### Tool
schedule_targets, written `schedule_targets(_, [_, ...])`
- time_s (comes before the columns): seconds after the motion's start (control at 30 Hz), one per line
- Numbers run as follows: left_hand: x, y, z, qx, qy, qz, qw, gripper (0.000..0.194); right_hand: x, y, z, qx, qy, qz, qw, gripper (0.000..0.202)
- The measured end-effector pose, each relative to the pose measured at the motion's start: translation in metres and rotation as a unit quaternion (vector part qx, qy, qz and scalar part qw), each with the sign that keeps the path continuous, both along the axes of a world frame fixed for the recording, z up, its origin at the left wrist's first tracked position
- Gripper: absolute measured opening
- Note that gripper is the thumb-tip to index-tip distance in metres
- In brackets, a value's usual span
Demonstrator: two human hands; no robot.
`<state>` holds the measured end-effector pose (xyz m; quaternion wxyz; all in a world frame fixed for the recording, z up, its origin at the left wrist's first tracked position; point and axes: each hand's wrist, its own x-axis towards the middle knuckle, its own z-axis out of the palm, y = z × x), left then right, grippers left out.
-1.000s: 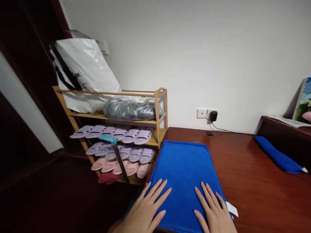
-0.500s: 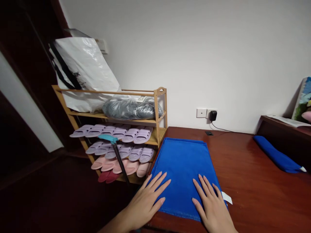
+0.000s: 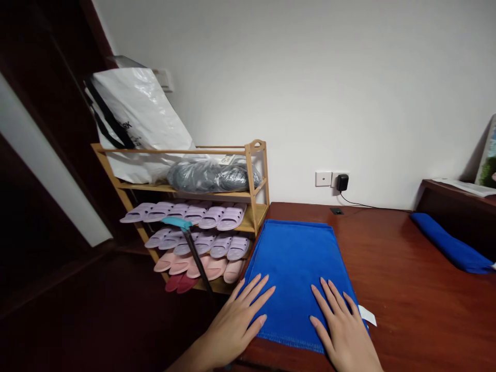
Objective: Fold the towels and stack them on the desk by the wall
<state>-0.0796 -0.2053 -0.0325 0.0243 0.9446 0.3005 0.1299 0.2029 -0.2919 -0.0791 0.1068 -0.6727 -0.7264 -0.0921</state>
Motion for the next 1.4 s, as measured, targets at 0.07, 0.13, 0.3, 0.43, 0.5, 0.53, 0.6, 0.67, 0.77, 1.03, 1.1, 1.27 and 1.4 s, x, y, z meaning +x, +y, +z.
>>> schedule_targets(0.07, [0.0, 0.0, 0.001, -0.003, 0.004, 0.002, 1.0, 0.057, 0.0, 0.0, -0.001, 0.003, 0.001, 0.003, 1.0, 0.062])
schedule_targets(0.13, [0.0, 0.0, 0.002, -0.008, 0.012, 0.004, 1.0, 0.057, 0.001, -0.001, -0.001, 0.008, 0.003, 0.004, 1.0, 0.062])
schedule_targets(0.3, [0.001, 0.0, 0.002, -0.007, 0.008, 0.004, 1.0, 0.057, 0.001, 0.0, -0.002, 0.01, 0.003, 0.005, 1.0, 0.063])
schedule_targets(0.43, [0.0, 0.0, 0.001, -0.002, 0.005, 0.003, 1.0, 0.056, 0.002, 0.001, -0.003, 0.003, -0.004, 0.003, 1.0, 0.063])
schedule_targets(0.5, [0.0, 0.0, 0.002, 0.001, 0.006, 0.004, 1.0, 0.056, 0.002, 0.001, -0.003, -0.002, -0.005, 0.002, 1.0, 0.064])
schedule_targets(0.53, [0.0, 0.0, 0.002, 0.001, 0.006, 0.005, 1.0, 0.056, 0.002, 0.001, -0.003, -0.005, -0.005, 0.002, 1.0, 0.064])
schedule_targets(0.6, [0.0, -0.001, 0.002, 0.002, 0.01, 0.005, 1.0, 0.056, 0.002, 0.0, -0.002, -0.01, -0.004, 0.003, 1.0, 0.063])
schedule_targets(0.67, [0.0, 0.0, 0.001, 0.003, 0.013, 0.006, 1.0, 0.056, 0.002, 0.0, -0.002, -0.01, -0.003, 0.003, 1.0, 0.063])
schedule_targets(0.77, [0.0, 0.0, 0.001, 0.01, 0.005, 0.006, 1.0, 0.056, 0.002, 0.0, -0.001, -0.006, -0.004, 0.003, 1.0, 0.063])
schedule_targets(1.03, [0.0, -0.001, 0.003, 0.008, -0.004, 0.0, 1.0, 0.057, 0.003, 0.001, 0.0, 0.007, 0.011, 0.014, 1.0, 0.062])
schedule_targets(1.1, [0.0, 0.003, 0.001, 0.001, -0.003, -0.001, 1.0, 0.057, 0.004, 0.005, 0.0, 0.005, 0.014, 0.015, 1.0, 0.061])
schedule_targets(1.27, [0.01, 0.032, -0.004, -0.035, 0.01, 0.005, 0.999, 0.056, 0.013, 0.032, 0.002, -0.016, 0.031, 0.01, 0.999, 0.058])
schedule_targets(1.4, [0.025, 0.066, -0.002, -0.058, 0.018, 0.01, 0.998, 0.051, 0.024, 0.066, 0.008, -0.039, 0.05, 0.003, 0.998, 0.058])
